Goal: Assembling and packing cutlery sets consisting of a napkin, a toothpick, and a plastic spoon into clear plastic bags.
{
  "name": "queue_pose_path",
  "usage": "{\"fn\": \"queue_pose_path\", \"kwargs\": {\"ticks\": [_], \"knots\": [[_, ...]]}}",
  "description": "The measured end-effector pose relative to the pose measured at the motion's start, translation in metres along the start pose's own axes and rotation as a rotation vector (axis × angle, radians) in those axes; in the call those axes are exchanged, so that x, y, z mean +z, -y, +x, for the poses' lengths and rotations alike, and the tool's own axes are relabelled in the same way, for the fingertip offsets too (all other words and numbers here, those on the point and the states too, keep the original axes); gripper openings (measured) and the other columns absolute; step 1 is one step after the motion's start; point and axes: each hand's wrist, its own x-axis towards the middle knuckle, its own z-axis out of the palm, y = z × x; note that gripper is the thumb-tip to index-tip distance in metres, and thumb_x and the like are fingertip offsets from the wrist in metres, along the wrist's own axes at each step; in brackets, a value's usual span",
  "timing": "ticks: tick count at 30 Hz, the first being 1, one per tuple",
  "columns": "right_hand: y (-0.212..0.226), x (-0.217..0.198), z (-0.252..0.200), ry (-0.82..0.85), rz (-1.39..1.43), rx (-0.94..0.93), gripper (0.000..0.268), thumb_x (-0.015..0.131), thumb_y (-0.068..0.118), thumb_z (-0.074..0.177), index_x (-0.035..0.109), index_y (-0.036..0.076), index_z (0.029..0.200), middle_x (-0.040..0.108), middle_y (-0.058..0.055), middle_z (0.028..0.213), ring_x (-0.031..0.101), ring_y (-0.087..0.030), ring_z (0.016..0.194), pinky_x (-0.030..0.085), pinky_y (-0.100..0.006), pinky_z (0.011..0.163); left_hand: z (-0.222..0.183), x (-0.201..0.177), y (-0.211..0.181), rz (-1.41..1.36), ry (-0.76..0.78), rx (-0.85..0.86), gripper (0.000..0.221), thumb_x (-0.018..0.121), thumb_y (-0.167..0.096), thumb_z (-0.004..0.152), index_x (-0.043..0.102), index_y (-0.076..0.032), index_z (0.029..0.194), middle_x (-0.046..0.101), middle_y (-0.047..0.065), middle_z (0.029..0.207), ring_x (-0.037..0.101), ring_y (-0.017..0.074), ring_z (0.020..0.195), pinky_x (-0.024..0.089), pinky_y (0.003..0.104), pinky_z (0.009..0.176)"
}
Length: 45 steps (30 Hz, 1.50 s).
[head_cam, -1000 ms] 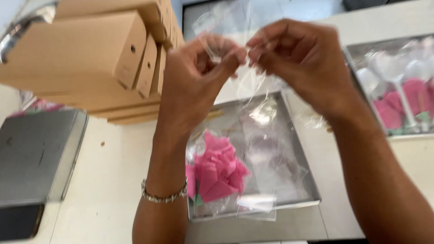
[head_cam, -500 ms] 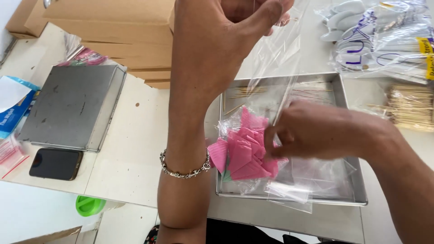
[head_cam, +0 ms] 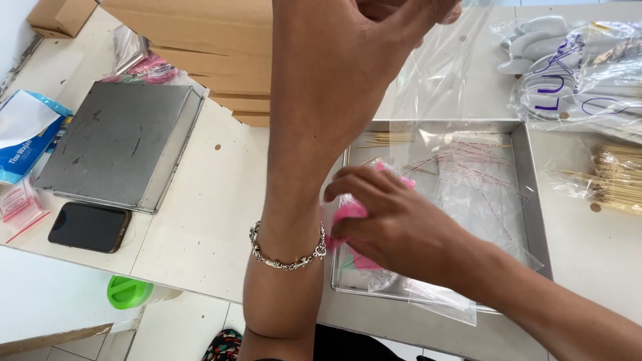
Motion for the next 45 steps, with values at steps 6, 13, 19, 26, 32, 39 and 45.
{"fn": "queue_pose_path", "kwargs": {"ticks": [6, 13, 19, 26, 32, 39, 45], "knots": [[0.005, -0.058, -0.001, -0.031, 0.145, 0.192, 0.015, 0.067, 0.013, 0.068, 0.068, 0.017, 0.082, 0.046, -0.003, 0.076, 0.045, -0.016, 0.07, 0.044, -0.028, 0.062, 0.004, -0.014, -0.001, -0.118, -0.068, -0.034, 0.03, 0.049, -0.04, 0.068, 0.056, -0.01, 0.069, 0.065, -0.001, 0.061, 0.064, 0.0042, 0.054, 0.05, 0.014, 0.046], [-0.011, -0.114, -0.044, -0.321, 0.373, 0.32, 0.023, 0.057, -0.003, 0.068, 0.054, 0.012, 0.086, 0.052, -0.004, 0.096, 0.054, -0.017, 0.105, 0.054, -0.027, 0.086, 0.0, -0.013, -0.02, -0.212, 0.119, -0.1, 0.019, 0.051, -0.03, 0.074, 0.05, -0.011, 0.076, 0.066, 0.005, 0.066, 0.061, 0.0055, 0.055, 0.049, 0.013, 0.045], [-0.06, -0.127, -0.093, -0.62, -0.017, 0.442, 0.021, 0.034, 0.021, 0.104, 0.033, 0.001, 0.111, 0.039, -0.012, 0.108, 0.046, -0.024, 0.103, 0.038, -0.036, 0.096, 0.001, 0.009, -0.016, -0.14, 0.35, -0.129, 0.016, 0.055, -0.024, 0.073, 0.059, -0.009, 0.075, 0.066, 0.002, 0.065, 0.061, 0.0045, 0.055, 0.053, 0.015, 0.052], [-0.014, -0.143, -0.059, -0.577, -0.258, 0.286, 0.008, 0.053, -0.013, 0.101, 0.049, -0.015, 0.108, 0.043, -0.024, 0.111, 0.045, -0.03, 0.104, 0.038, -0.033, 0.091, 0.0, 0.025, -0.021, -0.056, 0.482, -0.168, 0.017, 0.055, -0.023, 0.074, 0.064, -0.01, 0.073, 0.065, -0.003, 0.061, 0.055, 0.0008, 0.053, 0.049, 0.015, 0.049], [-0.016, -0.157, -0.066, -0.474, -0.408, 0.36, 0.013, 0.069, -0.005, 0.089, 0.062, -0.001, 0.098, 0.039, -0.027, 0.127, 0.047, -0.036, 0.117, 0.038, -0.038, 0.092, -0.001, 0.028, -0.019, -0.141, 0.539, -0.227, 0.018, 0.059, -0.026, 0.072, 0.061, -0.008, 0.067, 0.059, -0.003, 0.055, 0.041, -0.0004, 0.047, 0.036, 0.015, 0.042], [-0.025, -0.157, -0.069, -0.493, -0.35, 0.293, 0.015, 0.069, 0.002, 0.085, 0.063, -0.005, 0.097, 0.047, -0.019, 0.099, 0.047, -0.024, 0.09, 0.043, -0.036, 0.088, 0.001, 0.024, -0.021, -0.256, 0.603, -0.37, 0.028, 0.061, -0.034, 0.066, 0.062, -0.007, 0.07, 0.046, -0.006, 0.051, 0.031, 0.0006, 0.045, 0.025, 0.015, 0.039], [-0.016, -0.16, -0.062, -0.453, -0.268, 0.343, 0.011, 0.052, -0.014, 0.09, 0.06, -0.007, 0.093, 0.057, -0.018, 0.092, 0.052, -0.025, 0.091, 0.042, -0.038, 0.095, 0.0, 0.022, -0.019, -0.279, 0.624, -0.305, 0.027, 0.06, -0.033, 0.067, 0.063, -0.007, 0.071, 0.048, -0.006, 0.053, 0.033, 0.0004, 0.046, 0.026, 0.014, 0.04]]}}
